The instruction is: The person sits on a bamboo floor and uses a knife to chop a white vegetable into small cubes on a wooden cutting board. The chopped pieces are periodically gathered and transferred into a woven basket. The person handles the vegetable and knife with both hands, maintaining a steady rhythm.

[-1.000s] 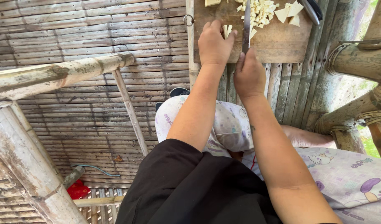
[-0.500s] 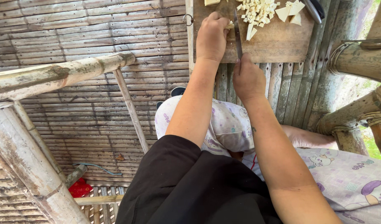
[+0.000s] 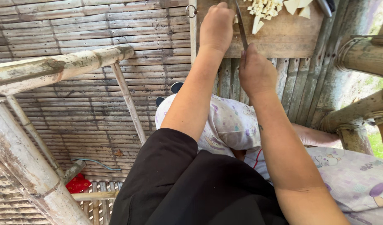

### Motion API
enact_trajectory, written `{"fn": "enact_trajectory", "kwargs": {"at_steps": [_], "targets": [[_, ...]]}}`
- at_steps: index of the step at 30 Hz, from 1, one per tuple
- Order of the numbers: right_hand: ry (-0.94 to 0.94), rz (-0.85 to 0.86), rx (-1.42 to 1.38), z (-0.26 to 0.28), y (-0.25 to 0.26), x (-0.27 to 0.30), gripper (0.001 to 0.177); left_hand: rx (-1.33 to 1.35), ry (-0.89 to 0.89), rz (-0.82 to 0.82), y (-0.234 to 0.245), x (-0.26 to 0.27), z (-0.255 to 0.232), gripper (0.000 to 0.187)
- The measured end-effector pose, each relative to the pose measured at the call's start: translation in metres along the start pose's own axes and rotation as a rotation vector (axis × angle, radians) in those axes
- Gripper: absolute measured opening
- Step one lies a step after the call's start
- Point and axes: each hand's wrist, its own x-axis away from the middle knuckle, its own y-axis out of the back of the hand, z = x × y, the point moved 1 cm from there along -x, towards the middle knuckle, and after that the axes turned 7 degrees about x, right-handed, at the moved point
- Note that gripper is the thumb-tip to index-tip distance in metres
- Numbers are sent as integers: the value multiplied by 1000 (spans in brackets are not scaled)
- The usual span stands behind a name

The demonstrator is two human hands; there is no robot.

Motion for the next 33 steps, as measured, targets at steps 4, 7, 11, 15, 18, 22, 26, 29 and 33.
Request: {"fn": "enact_trajectory", "kwargs": {"at_steps": [4, 7, 11, 15, 18, 22, 26, 29, 33], "targets": [[23, -60, -13, 1, -15, -14, 21, 39, -19, -18, -5, -2, -1, 13], [-51, 32, 27, 4, -27, -29, 22, 25, 8, 4, -5, -1, 0, 13], [-62, 21, 54, 5, -37, -18, 22, 68, 33, -39, -6, 5, 1, 16], [-60, 21, 51, -4, -36, 7, 23, 155, 29, -96, -6, 5, 7, 20], [-20, -51, 26, -7, -32, 5, 23, 159, 71, -52, -4, 4, 6, 13], [32, -73, 31, -2, -23, -4, 22, 133, 73, -33, -2, 2, 5, 13], [19, -52, 37, 3, -20, -5, 21, 78, 44, -38, -6, 2, 4, 13], [-19, -10, 37, 6, -20, -6, 20, 29, 10, -31, -11, 0, 5, 15], [-68, 13, 66, 15, -24, -22, 19, 13, 28, -10, -12, 0, 6, 14]]}}
